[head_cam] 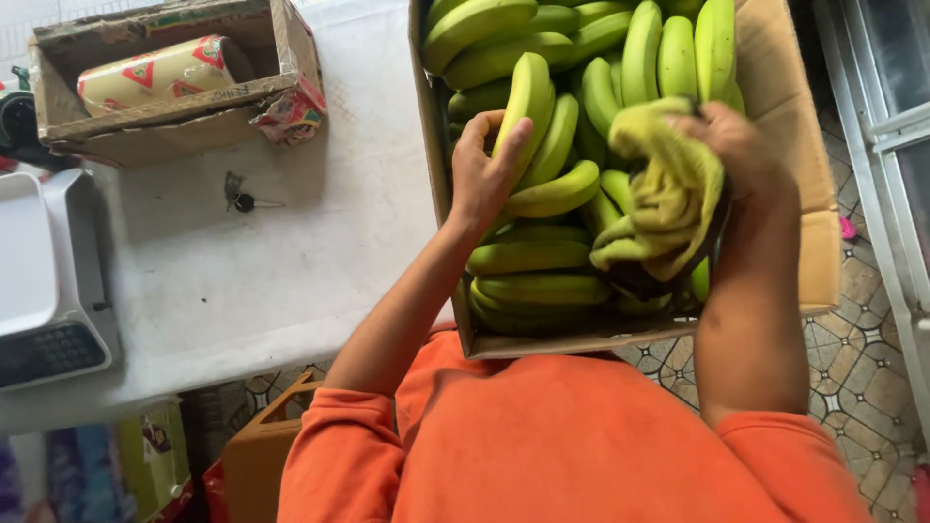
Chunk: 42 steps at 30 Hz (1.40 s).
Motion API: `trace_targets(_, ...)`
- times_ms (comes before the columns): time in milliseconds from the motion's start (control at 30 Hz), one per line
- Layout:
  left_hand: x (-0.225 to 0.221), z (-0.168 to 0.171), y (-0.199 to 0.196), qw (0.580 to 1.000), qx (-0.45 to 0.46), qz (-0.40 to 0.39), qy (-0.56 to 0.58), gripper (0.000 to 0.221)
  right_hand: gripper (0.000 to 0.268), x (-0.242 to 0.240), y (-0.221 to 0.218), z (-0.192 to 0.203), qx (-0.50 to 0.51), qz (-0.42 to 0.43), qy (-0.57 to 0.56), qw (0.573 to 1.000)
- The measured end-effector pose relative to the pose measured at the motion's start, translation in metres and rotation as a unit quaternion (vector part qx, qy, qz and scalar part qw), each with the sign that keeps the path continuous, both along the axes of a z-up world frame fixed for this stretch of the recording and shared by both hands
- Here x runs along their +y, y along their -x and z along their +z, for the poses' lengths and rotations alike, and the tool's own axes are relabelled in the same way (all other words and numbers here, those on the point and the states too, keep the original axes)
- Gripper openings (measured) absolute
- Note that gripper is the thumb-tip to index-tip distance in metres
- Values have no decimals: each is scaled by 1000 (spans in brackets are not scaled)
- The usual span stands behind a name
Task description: Wiping green bananas with a cloth and trimming the stems with shears
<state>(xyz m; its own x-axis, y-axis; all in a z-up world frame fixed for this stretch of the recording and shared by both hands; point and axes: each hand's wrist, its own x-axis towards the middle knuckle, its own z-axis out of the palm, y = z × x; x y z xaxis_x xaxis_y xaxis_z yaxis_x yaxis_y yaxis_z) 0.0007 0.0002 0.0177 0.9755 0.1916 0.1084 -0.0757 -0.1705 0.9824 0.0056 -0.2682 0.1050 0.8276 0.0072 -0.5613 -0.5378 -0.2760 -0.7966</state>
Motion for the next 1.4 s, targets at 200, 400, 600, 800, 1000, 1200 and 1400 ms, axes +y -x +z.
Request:
trace_targets(200, -4, -1, 0, 1000, -5, -7, -29, 44, 43, -5, -9, -10, -107, 16, 90, 990)
trace_targets(400, 0, -24, 0, 978, -94, -36, -182, 40, 41, -3, -13, -28, -104, -6, 57, 993)
trace_targets(600, 11, -19, 19, 899, -23, -211, -382, 127, 42, -2, -12, -26, -73, -51, 61, 994)
trace_targets(800, 22, 8, 36, 871, -18, -252, -421, 109, 42, 10, -10, -16, -78, -51, 148, 985)
trace_targets(1000, 22, -18, 21, 923, -29, -158, -349, 110, 41, 22, -9, -26, -131, -92, 43, 986)
trace_targets(1200, -4, -31, 10, 949, 17, -68, -307, 120, 57, 30, -15, -92, -255, -88, 174, 947)
trace_targets(1400, 3, 2, 13, 985, 46, -49, -162, 74, 48, 118, 45, -48, -485, 171, 242, 823)
